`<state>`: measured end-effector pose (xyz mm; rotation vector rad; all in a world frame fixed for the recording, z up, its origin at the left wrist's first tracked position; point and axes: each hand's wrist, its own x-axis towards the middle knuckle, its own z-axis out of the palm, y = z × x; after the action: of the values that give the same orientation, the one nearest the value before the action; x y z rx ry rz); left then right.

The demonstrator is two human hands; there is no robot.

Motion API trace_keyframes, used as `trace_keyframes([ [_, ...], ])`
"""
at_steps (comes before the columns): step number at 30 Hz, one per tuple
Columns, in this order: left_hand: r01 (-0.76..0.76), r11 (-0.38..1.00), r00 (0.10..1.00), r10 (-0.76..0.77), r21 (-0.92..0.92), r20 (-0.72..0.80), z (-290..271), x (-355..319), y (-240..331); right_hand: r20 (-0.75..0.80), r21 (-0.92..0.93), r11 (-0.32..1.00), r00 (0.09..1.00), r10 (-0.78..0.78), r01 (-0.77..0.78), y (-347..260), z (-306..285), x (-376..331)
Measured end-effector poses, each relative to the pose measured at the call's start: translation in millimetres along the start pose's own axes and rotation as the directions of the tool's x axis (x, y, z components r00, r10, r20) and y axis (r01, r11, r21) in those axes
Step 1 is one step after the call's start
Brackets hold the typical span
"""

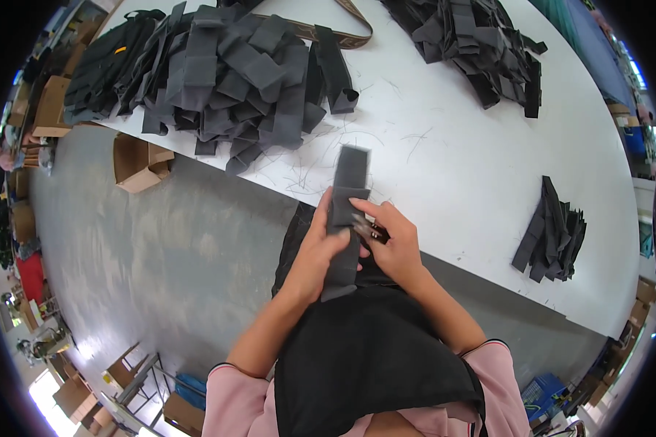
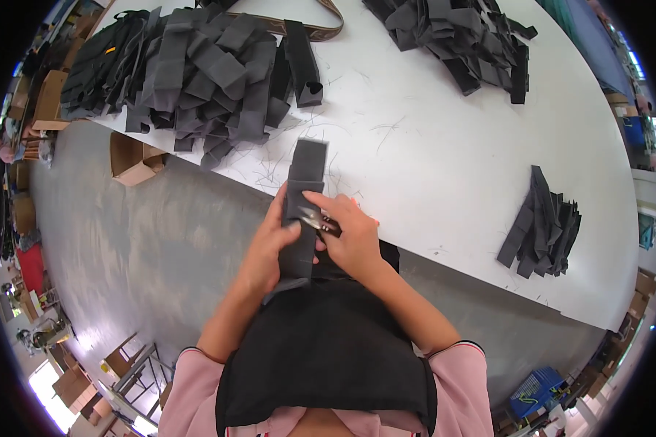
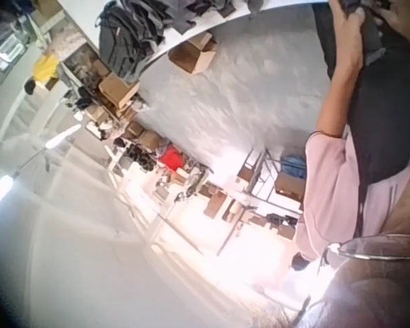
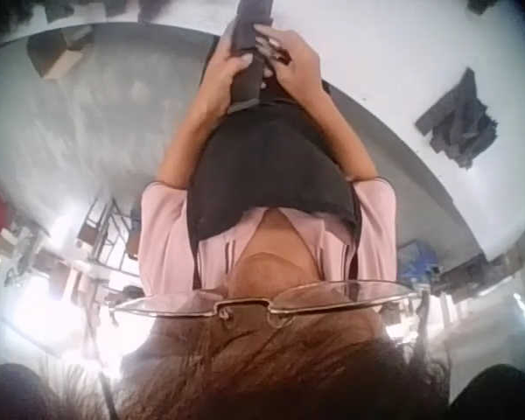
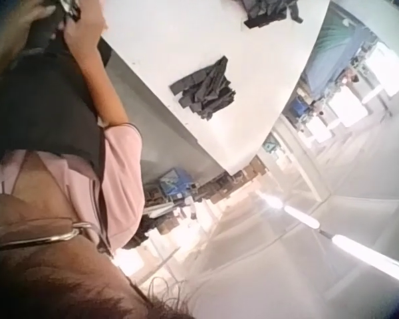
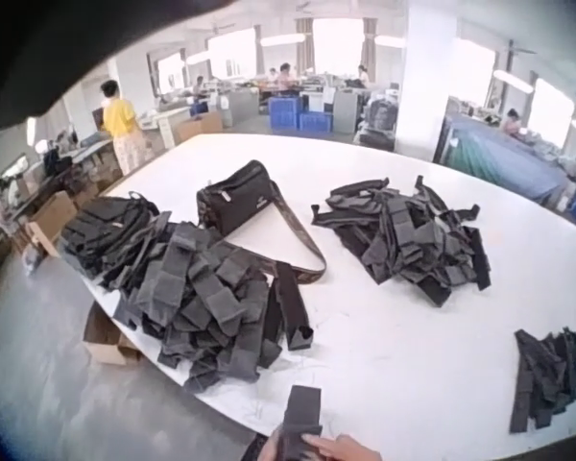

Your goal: The recorder uses scissors to trim excess threads and fabric from black components, likely straps for bags or sports equipment.

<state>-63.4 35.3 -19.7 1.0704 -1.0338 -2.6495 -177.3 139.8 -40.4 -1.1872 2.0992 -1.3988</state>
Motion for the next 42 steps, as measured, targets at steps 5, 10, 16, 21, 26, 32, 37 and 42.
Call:
trace_keyframes([
  [5, -0.076, 0.995, 0.997, 0.074, 0.062, 0.037, 5.0, -12.3, -4.8, -0.134, 0.09, 0.992, 0.988, -0.081, 0.093, 12.2, 6.4, 14.0],
  [10, 0.034, 0.997, 0.998, -0.038, 0.067, 0.054, 2.5, -18.5, -15.3, -0.016, 0.596, 0.717, 0.887, 0.461, -0.362, -5.3, -2.4, 28.8],
  [16, -0.583, 0.291, 0.753, 0.546, 0.759, 0.368, -1.3, -5.5, -0.2, 0.362, 0.652, 0.473, 0.791, 0.494, -0.593, 3.2, -1.4, 38.2],
  [21, -0.604, 0.041, 0.703, 0.499, 0.796, 0.507, -18.4, 6.8, -2.0, 0.322, 0.351, 0.76, 0.832, 0.451, -0.547, 23.3, 1.4, 32.8],
  [26, -0.54, 0.684, 0.836, 0.505, 0.492, 0.215, -27.2, 9.0, -9.9, 0.038, 0.173, 0.944, 0.959, 0.279, -0.282, -6.1, -24.3, -7.2],
  [32, -0.527, 0.687, 0.846, 0.477, 0.5, 0.237, -25.4, 8.1, -7.8, 0.085, -0.019, 0.99, 0.987, 0.137, -0.136, -23.3, -48.1, -14.4],
  [37, -0.512, 0.677, 0.856, 0.455, 0.529, 0.246, -23.1, 6.0, -5.4, 0.109, -0.038, 0.999, 0.993, 0.033, -0.029, -16.5, -52.1, -14.2],
  [42, -0.51, 0.658, 0.855, 0.456, 0.555, 0.245, -23.5, 3.3, -4.4, 0.071, -0.02, 0.998, 0.996, 0.057, -0.056, -16.6, -54.2, -21.1],
])
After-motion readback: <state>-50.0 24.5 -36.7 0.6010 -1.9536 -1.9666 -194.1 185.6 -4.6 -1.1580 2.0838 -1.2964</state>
